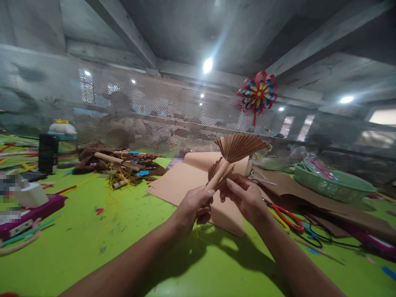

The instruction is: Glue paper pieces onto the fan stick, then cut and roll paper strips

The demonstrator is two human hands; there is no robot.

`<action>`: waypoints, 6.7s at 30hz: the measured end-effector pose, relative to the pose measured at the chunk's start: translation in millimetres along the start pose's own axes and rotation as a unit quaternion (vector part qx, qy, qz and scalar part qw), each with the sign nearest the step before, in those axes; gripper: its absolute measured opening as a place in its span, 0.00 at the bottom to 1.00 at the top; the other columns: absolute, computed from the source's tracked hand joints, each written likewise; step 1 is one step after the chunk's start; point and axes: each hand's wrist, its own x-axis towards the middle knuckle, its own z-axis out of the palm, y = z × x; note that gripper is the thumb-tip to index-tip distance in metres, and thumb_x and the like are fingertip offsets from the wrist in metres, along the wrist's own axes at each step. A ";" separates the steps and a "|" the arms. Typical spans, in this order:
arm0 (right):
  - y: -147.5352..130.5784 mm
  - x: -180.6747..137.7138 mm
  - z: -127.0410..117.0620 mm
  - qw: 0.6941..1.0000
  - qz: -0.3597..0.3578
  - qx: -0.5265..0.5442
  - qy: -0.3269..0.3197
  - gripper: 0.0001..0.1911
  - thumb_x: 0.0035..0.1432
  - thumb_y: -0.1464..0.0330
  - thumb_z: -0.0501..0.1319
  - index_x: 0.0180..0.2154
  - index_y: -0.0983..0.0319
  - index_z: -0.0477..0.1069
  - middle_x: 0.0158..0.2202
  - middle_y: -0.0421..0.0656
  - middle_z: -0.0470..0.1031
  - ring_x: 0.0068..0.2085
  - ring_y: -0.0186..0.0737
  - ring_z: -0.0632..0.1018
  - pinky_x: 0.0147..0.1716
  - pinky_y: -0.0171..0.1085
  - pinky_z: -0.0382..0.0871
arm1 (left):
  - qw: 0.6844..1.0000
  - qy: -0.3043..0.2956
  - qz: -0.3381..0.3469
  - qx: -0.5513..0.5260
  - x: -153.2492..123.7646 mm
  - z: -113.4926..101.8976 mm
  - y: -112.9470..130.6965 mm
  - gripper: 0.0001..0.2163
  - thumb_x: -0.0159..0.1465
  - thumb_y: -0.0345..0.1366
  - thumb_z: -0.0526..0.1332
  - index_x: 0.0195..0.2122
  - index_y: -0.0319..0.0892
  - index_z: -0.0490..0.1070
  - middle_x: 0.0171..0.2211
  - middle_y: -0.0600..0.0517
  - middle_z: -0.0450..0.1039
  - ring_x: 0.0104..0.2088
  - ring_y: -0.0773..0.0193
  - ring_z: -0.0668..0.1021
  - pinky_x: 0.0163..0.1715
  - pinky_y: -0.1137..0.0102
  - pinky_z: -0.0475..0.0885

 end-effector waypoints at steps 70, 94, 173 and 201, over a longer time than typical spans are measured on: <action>-13.2 -0.3 1.6 0.998 -0.057 -0.006 0.028 0.12 0.50 0.68 0.65 0.39 0.58 0.71 0.40 0.43 0.73 0.41 0.39 0.71 0.38 0.38 0.65 | 0.997 -0.047 0.035 0.042 -0.9 6.0 -3.4 0.13 0.64 0.46 0.51 0.32 0.40 0.62 0.12 0.62 0.51 0.13 0.72 0.62 0.13 0.76 0.56; -13.9 -1.6 2.7 0.998 -0.011 0.009 0.054 0.06 0.49 0.67 0.66 0.29 0.62 0.72 0.24 0.38 0.70 0.24 0.31 0.69 0.27 0.34 0.64 | 0.947 0.043 0.141 0.286 5.7 -1.2 -7.7 0.14 0.63 0.43 0.54 0.43 0.37 0.65 0.32 0.48 0.70 0.32 0.65 0.72 0.30 0.70 0.69; 26.9 -18.3 16.8 0.983 0.163 -0.073 -0.052 0.25 0.58 0.53 0.55 0.18 0.63 0.64 0.12 0.35 0.58 0.14 0.26 0.57 0.14 0.31 0.45 | 0.880 0.146 0.263 0.369 -3.4 1.5 -15.1 0.05 0.65 0.36 0.52 0.38 0.42 0.63 0.28 0.56 0.65 0.28 0.68 0.69 0.30 0.75 0.65; 22.3 -9.3 15.8 0.998 0.059 -0.037 0.011 0.10 0.48 0.66 0.66 0.34 0.64 0.75 0.29 0.43 0.71 0.26 0.32 0.68 0.23 0.33 0.63 | 0.925 0.163 0.232 0.253 6.0 -4.7 -11.2 0.12 0.61 0.38 0.57 0.44 0.41 0.60 0.38 0.49 0.68 0.37 0.64 0.73 0.37 0.69 0.68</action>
